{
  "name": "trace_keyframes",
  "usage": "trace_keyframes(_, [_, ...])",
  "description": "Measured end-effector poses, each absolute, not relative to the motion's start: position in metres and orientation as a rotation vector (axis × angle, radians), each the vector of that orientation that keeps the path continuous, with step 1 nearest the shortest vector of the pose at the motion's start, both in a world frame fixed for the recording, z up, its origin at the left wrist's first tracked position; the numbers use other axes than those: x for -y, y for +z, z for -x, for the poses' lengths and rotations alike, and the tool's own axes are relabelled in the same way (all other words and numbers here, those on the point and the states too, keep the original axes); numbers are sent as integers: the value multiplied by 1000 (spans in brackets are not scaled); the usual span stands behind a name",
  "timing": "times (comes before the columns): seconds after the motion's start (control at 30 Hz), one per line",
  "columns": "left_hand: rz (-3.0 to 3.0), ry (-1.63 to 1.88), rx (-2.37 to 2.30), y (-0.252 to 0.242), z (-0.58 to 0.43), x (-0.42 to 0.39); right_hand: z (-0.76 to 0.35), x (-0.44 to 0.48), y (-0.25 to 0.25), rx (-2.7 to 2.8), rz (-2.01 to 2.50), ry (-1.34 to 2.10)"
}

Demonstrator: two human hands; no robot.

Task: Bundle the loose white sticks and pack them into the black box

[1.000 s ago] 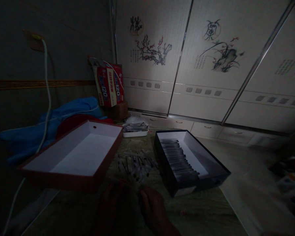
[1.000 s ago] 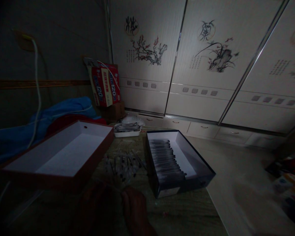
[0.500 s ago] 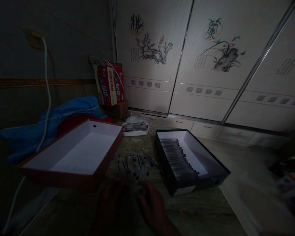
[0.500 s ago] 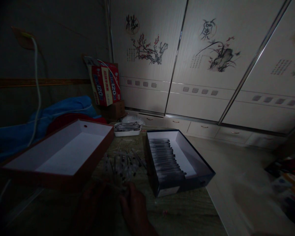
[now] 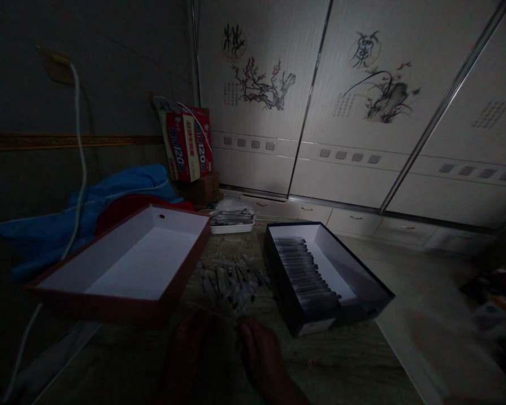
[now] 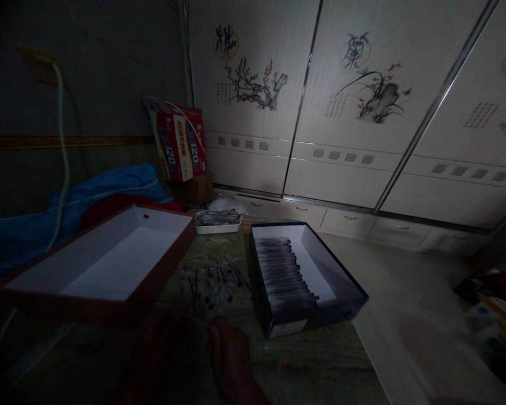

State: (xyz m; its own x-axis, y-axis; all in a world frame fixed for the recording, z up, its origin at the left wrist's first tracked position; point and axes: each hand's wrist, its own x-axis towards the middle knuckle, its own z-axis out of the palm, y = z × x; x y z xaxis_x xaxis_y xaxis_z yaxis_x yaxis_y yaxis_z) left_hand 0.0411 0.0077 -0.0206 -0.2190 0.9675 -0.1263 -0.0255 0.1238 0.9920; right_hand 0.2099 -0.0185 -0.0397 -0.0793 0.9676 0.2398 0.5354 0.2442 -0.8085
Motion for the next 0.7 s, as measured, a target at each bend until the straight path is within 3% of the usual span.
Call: trace_keyframes(0.7, [-990, 1289, -1425, -18, -44, -10, -209, 20, -40, 1683, 1297, 752])
